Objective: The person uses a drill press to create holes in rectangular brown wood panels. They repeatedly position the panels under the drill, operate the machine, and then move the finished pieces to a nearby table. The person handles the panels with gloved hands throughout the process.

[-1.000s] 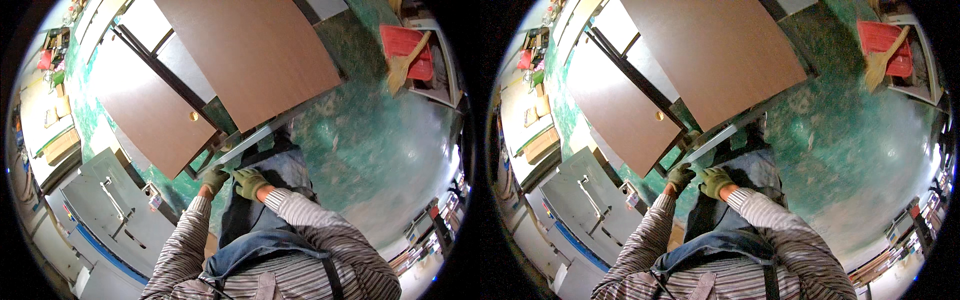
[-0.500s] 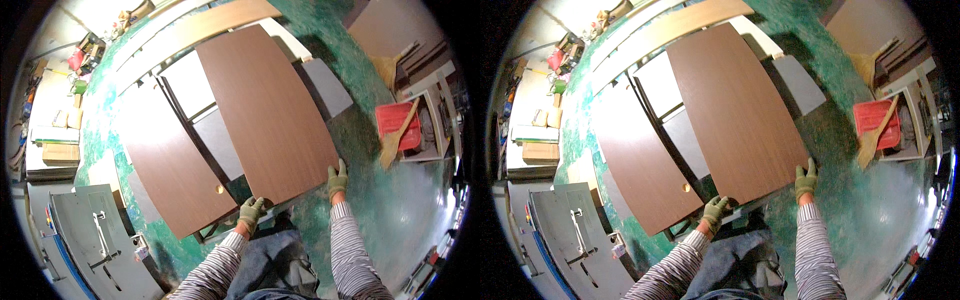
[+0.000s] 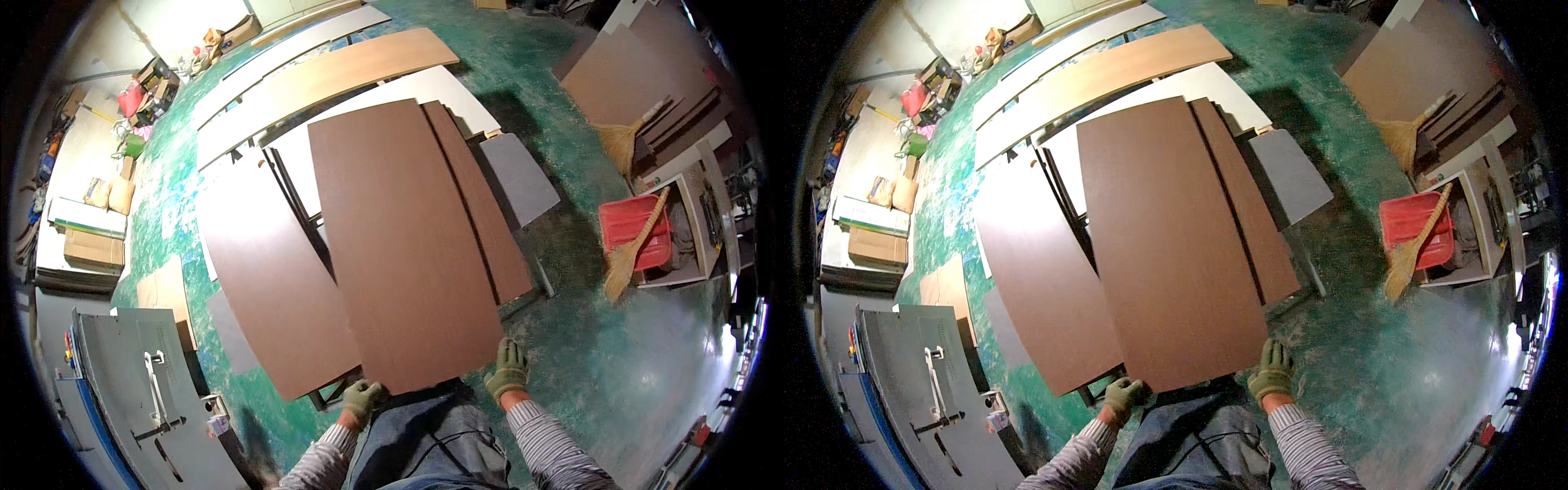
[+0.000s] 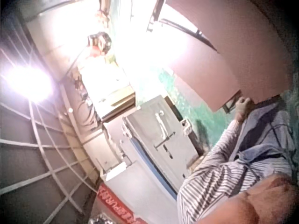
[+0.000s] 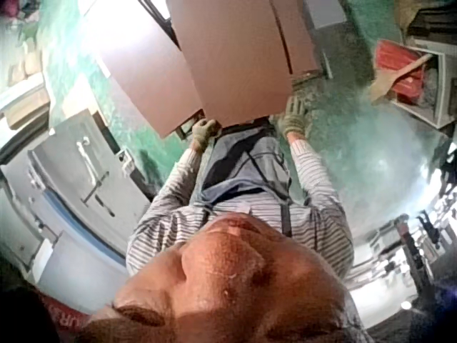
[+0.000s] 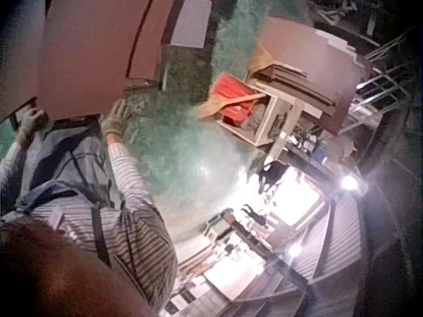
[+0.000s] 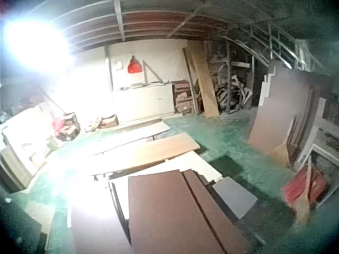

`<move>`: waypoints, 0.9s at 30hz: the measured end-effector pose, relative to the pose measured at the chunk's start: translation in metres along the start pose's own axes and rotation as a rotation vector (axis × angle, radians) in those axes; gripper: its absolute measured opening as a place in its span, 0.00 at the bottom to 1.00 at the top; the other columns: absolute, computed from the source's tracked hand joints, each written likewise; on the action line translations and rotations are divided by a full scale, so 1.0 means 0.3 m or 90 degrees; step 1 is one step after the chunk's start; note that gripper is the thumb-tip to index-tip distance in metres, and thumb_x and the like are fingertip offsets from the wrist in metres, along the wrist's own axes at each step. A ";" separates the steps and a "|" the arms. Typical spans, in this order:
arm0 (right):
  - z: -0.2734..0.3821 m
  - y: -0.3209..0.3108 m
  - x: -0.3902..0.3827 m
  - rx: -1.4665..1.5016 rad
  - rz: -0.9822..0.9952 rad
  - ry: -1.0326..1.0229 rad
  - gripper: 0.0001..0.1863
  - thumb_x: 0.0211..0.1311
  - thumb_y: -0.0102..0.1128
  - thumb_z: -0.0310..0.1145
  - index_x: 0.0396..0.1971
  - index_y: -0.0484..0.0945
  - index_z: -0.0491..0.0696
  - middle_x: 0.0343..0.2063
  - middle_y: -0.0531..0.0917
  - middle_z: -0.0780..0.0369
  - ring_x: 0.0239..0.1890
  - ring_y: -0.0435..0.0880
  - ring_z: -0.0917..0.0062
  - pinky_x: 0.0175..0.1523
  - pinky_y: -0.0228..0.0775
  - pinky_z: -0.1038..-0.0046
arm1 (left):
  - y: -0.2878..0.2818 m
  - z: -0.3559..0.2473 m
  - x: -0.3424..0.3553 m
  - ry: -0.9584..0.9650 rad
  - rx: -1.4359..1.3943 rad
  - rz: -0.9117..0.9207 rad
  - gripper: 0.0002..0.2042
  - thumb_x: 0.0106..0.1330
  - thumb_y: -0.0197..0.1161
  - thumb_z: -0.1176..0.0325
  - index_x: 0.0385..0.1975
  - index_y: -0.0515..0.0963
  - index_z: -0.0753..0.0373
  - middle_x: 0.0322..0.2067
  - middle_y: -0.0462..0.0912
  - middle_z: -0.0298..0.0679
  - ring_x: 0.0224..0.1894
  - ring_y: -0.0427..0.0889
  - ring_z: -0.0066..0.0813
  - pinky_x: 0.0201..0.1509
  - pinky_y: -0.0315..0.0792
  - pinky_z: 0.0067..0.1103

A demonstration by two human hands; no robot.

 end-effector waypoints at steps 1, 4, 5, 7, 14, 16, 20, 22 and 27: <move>0.055 -0.009 -0.039 -0.043 -0.003 -0.072 0.47 0.61 0.64 0.43 0.76 0.52 0.47 0.76 0.52 0.49 0.77 0.51 0.53 0.77 0.45 0.47 | -0.010 -0.016 -0.064 0.013 -0.022 -0.007 0.13 0.68 0.68 0.64 0.39 0.82 0.70 0.31 0.85 0.40 0.29 0.83 0.26 0.31 0.77 0.24; 0.204 -0.004 -0.134 -0.121 -0.032 -0.232 0.47 0.65 0.59 0.49 0.77 0.48 0.46 0.77 0.49 0.51 0.78 0.47 0.52 0.77 0.43 0.47 | 0.041 -0.144 -0.290 0.063 -0.003 0.012 0.12 0.66 0.69 0.64 0.36 0.83 0.70 0.27 0.85 0.38 0.26 0.82 0.24 0.28 0.76 0.23; 0.247 -0.007 -0.162 -0.107 -0.096 -0.265 0.45 0.66 0.58 0.49 0.77 0.48 0.46 0.76 0.51 0.52 0.77 0.49 0.53 0.77 0.45 0.48 | 0.068 -0.191 -0.379 0.053 0.025 0.019 0.12 0.66 0.70 0.64 0.35 0.83 0.70 0.26 0.85 0.38 0.26 0.82 0.23 0.28 0.76 0.23; 0.267 -0.009 -0.191 -0.051 -0.149 -0.310 0.42 0.70 0.55 0.48 0.76 0.50 0.46 0.75 0.55 0.53 0.76 0.55 0.57 0.76 0.49 0.53 | 0.166 -0.345 -0.538 0.180 0.082 0.086 0.14 0.64 0.72 0.63 0.37 0.84 0.71 0.26 0.86 0.39 0.27 0.83 0.23 0.31 0.78 0.23; 0.060 -0.270 -0.194 0.243 -0.180 -0.377 0.25 0.71 0.58 0.47 0.60 0.76 0.47 0.56 0.82 0.59 0.55 0.80 0.68 0.59 0.73 0.64 | 0.560 -0.585 -0.631 0.625 0.179 0.423 0.34 0.59 0.76 0.63 0.64 0.72 0.67 0.56 0.80 0.50 0.58 0.81 0.37 0.59 0.76 0.30; 0.010 -0.402 -0.236 0.311 -0.339 -0.390 0.23 0.67 0.63 0.44 0.59 0.78 0.50 0.55 0.83 0.61 0.52 0.81 0.65 0.56 0.75 0.65 | 0.621 -0.554 -0.443 0.573 0.175 0.270 0.38 0.58 0.77 0.62 0.68 0.67 0.68 0.58 0.79 0.50 0.61 0.78 0.40 0.62 0.75 0.31; -0.131 -0.470 -0.164 0.329 -0.316 -0.351 0.18 0.63 0.67 0.39 0.51 0.80 0.49 0.51 0.84 0.60 0.47 0.83 0.64 0.55 0.76 0.64 | 0.626 -0.438 -0.133 0.330 0.022 0.125 0.39 0.60 0.76 0.65 0.69 0.63 0.69 0.56 0.80 0.46 0.55 0.81 0.36 0.58 0.77 0.30; -0.178 -0.419 -0.088 0.230 -0.268 -0.366 0.16 0.62 0.68 0.36 0.48 0.80 0.47 0.49 0.85 0.59 0.48 0.83 0.64 0.54 0.77 0.62 | 0.694 -0.376 -0.063 0.135 -0.215 0.373 0.24 0.64 0.73 0.66 0.57 0.74 0.67 0.47 0.83 0.40 0.40 0.84 0.28 0.43 0.79 0.26; -0.301 -0.093 0.084 1.332 0.151 -0.134 0.17 0.57 0.73 0.31 0.47 0.81 0.48 0.50 0.83 0.64 0.50 0.80 0.71 0.41 0.78 0.59 | 0.702 -0.327 -0.005 0.230 0.094 0.407 0.10 0.68 0.67 0.64 0.42 0.78 0.62 0.37 0.80 0.34 0.35 0.79 0.26 0.38 0.74 0.24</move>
Point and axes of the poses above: each hand's wrist, its own x-axis towards the middle knuckle, its own y-axis out of the palm, z = x × y, the point moved 7 cm from there along x, towards the middle knuckle
